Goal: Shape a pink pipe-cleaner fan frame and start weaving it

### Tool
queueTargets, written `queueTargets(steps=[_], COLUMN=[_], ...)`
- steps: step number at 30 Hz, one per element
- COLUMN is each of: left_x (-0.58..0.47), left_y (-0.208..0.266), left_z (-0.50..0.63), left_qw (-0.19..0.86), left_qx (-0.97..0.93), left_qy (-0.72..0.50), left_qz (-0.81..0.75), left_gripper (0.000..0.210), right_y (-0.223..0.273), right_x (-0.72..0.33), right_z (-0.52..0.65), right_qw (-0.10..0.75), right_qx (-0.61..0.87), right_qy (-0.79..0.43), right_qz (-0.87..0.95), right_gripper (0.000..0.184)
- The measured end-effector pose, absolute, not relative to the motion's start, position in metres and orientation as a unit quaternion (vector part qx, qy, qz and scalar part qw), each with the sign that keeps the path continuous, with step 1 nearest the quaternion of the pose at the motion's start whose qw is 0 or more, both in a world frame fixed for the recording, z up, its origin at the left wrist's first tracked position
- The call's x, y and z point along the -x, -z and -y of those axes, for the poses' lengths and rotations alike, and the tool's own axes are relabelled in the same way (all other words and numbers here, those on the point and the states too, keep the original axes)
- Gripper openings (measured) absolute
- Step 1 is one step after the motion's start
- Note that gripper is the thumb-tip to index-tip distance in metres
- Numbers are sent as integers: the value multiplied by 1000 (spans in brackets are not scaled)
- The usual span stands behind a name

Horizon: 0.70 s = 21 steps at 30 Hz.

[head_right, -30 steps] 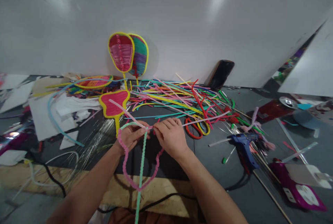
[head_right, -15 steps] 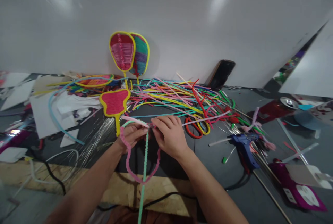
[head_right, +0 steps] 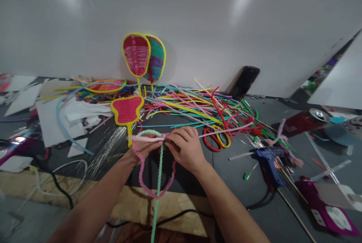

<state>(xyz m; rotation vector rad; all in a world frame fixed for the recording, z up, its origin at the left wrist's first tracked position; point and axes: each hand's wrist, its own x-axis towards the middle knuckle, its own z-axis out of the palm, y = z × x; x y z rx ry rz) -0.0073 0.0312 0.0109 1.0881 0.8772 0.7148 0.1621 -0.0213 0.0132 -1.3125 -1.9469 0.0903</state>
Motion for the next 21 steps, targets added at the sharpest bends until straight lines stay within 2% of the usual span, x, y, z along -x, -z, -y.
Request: queueTargets(steps=[5, 9, 11, 13, 15, 18, 21], left_x=[9, 24, 37, 49, 54, 47, 31], left_y=[7, 7, -3, -18, -32, -42, -34], left_z=[-35, -43, -50, -54, -56, -51, -46], left_qw=[742, 707, 631, 515, 408, 293, 262], left_qx=[-501, -576, -619, -605, -622, -778, -876], left_qy=[-254, -190, -200, -295, -368, -291, -167], left_qz=[-366, -363, -422, -530, -557, -473, -369], left_gripper=[29, 23, 18, 15, 18, 18, 20], right_y=[-14, -6, -2, 1, 2, 2, 3], right_x=[-165, -167, -166, -164, -161, -155, -151], right_z=[17, 14, 14, 15, 15, 15, 14], right_qw=[327, 288, 252, 215, 184, 160, 161], right_qx=[520, 509, 518, 529, 532, 532, 537], right_qy=[-43, -37, -9, 26, 54, 83, 96], right_qz=[788, 810, 817, 821, 825, 827, 823], right_gripper=[11, 11, 11, 10, 9, 10, 12])
